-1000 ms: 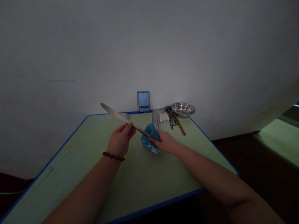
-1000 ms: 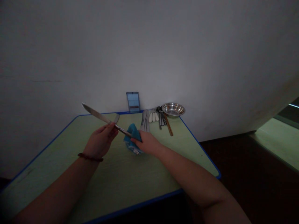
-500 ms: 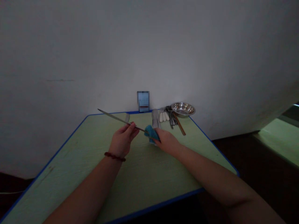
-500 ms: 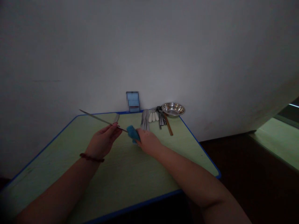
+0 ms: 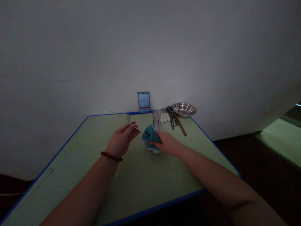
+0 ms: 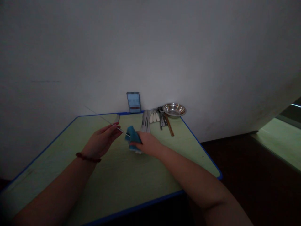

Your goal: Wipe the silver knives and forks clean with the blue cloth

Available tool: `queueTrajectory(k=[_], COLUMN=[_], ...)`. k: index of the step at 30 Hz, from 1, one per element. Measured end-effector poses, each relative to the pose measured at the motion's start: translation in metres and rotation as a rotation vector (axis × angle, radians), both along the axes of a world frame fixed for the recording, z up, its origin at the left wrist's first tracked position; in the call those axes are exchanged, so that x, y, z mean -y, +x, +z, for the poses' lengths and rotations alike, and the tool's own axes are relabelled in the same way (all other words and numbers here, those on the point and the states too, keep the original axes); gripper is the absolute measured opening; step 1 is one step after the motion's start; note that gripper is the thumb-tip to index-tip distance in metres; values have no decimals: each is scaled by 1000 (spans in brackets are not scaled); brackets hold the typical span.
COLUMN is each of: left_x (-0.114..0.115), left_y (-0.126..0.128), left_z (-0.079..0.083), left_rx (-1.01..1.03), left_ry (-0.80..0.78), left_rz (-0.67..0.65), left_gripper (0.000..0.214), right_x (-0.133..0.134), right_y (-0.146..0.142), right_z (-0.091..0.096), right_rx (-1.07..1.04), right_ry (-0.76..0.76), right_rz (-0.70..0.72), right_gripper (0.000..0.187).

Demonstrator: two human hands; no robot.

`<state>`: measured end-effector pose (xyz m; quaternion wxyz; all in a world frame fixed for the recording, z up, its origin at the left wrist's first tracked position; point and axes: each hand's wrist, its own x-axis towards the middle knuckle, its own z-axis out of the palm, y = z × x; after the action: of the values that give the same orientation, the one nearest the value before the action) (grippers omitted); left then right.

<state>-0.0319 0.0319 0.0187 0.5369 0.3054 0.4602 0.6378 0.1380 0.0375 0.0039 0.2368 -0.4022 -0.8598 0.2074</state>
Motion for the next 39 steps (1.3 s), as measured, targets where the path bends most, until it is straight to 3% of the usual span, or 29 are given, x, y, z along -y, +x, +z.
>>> queueTrajectory(k=[10,17,23,28,39], left_x=[-3,-1,1,1,3], left_y=[-4,-2,-2,-2,0], left_z=[-6,-2,-2,-3,-2], left_rx=[-44,-34,-50,-39,-40], left_ry=[40,29,58,61,31], left_rz=[-71,-148,-188,-210,-250], left_gripper=[14,17,19,21,25], right_x=[-1,-5,-3,0,1], right_y=[0,1,0,-2,-3], right_z=[2,-9,-12,-9,-6], right_rx=[-108,-263,-383,-464,-441], right_ry=[-294,-649,-838,-902,-874], right_rz=[-6,56,68,46,27], right_gripper=[39,42,37,26,21])
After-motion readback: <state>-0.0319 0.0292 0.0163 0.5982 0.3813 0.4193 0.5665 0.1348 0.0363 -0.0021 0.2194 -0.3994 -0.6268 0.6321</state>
